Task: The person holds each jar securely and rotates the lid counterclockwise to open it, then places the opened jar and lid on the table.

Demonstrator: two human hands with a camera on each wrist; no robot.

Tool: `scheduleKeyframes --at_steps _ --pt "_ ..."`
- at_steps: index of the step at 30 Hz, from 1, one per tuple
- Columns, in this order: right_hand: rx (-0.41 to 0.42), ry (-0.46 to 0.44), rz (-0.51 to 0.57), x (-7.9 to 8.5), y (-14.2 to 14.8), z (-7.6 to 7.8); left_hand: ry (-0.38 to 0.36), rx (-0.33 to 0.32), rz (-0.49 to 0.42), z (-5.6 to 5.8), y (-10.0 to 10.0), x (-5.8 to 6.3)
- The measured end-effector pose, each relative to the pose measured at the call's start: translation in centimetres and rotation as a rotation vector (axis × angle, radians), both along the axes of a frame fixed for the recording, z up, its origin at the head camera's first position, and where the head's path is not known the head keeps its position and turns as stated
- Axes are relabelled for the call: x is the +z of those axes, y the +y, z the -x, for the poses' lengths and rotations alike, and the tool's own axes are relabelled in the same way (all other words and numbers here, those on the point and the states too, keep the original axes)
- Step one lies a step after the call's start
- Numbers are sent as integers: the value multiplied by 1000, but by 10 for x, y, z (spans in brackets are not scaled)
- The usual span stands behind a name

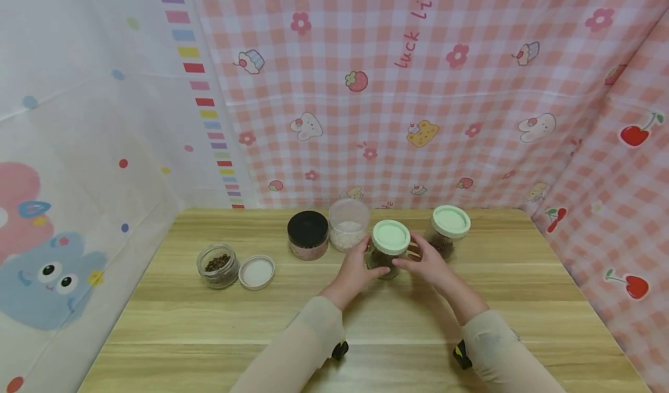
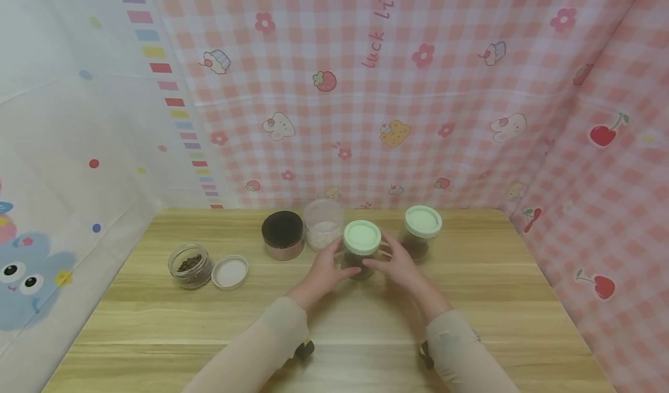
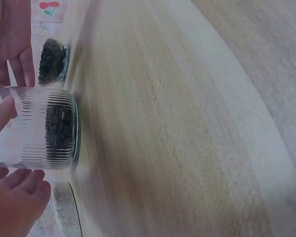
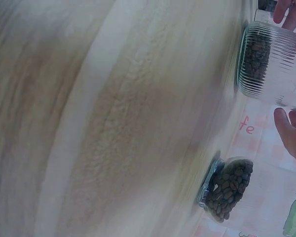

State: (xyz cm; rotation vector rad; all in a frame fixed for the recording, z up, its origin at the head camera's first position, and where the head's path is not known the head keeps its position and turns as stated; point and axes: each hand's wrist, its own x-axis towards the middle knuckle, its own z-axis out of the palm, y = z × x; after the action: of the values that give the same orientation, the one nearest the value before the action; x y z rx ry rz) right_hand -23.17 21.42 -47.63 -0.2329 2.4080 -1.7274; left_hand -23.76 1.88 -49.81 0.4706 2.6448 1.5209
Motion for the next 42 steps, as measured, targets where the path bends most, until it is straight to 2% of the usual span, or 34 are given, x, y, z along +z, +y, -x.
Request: scheduleKeyframes --at_steps 5,12,21,28,35,42 --pt "-5 4 10 -1 -1 0 -16 9 12 -1 1 3" --pt "-3 -7 34 -1 -3 -1 1 27 59 0 0 3" --pt "-8 -20 -10 1 -7 -9 15 24 31 -4 -8 -1" --pt "2 17 -38 0 -14 -19 46 14 25 -12 -19 -3" --pt "17 20 -18 -2 -20 -28 78 -11 12 -21 -29 -4" --pt "30 29 -17 -2 -28 -36 51 11 50 -32 -38 -7"
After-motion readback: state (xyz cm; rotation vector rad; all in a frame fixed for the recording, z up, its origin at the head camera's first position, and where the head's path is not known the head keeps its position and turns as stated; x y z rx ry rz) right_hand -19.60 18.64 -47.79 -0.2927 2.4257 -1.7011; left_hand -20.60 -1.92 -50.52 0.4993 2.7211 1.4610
